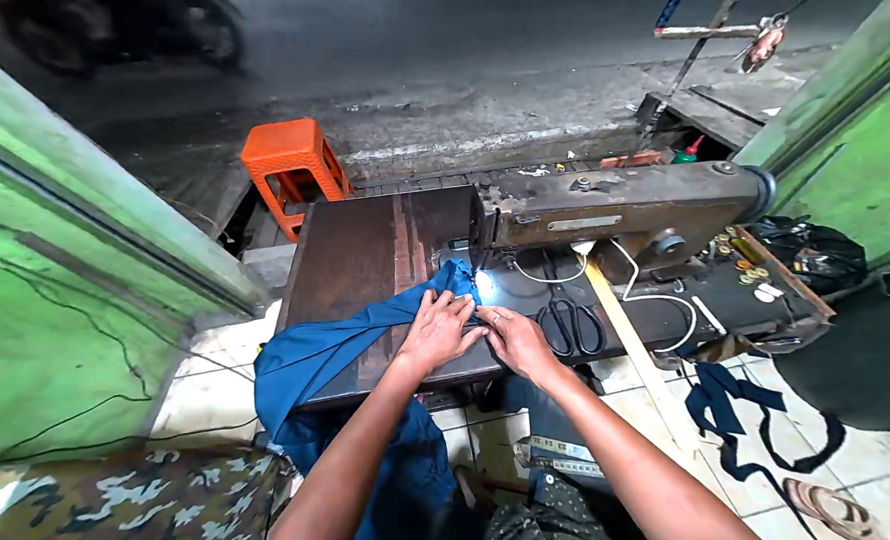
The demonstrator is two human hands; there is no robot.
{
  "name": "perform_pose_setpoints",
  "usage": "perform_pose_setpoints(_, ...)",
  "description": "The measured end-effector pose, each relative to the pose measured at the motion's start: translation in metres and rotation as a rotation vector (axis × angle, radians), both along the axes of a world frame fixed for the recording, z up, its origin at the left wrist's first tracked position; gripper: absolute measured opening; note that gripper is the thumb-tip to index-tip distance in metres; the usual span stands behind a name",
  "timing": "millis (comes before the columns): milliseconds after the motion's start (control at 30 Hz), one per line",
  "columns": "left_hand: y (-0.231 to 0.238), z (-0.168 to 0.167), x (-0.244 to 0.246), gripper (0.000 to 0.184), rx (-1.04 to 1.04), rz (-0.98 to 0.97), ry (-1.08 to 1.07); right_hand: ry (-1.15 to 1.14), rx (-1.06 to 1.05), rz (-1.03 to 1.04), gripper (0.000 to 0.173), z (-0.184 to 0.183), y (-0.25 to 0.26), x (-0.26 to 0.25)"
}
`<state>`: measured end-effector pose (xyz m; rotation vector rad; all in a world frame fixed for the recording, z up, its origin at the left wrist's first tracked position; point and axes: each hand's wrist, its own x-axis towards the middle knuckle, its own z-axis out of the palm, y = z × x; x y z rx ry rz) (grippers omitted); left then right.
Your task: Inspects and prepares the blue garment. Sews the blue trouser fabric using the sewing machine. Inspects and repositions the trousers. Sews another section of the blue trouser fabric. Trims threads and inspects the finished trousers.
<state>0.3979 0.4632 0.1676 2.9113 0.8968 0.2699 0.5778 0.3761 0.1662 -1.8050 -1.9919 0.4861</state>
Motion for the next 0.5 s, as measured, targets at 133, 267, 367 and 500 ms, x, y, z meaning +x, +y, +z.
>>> perform_pose_setpoints(133, 0.013, -0.005, 0.002, 0.056, 0.001, 0.02, 0.016, -0.067, -0.118, -0.037, 0.04, 0.009, 0.014, -0.001)
perform_pose_setpoints(267, 0.019, -0.007, 0.009, 0.051, 0.004, 0.08, 0.06, -0.099, -0.154, -0.068, 0.042, 0.011, 0.023, -0.001)
perform_pose_setpoints(367, 0.021, -0.004, 0.016, 0.047, 0.008, 0.134, 0.101, -0.088, -0.159, -0.057, 0.045, 0.01, 0.023, 0.002)
perform_pose_setpoints(500, 0.022, -0.01, 0.015, 0.046, 0.006, 0.146, 0.038, 0.093, -0.054, 0.037, 0.042, 0.01, -0.001, 0.018)
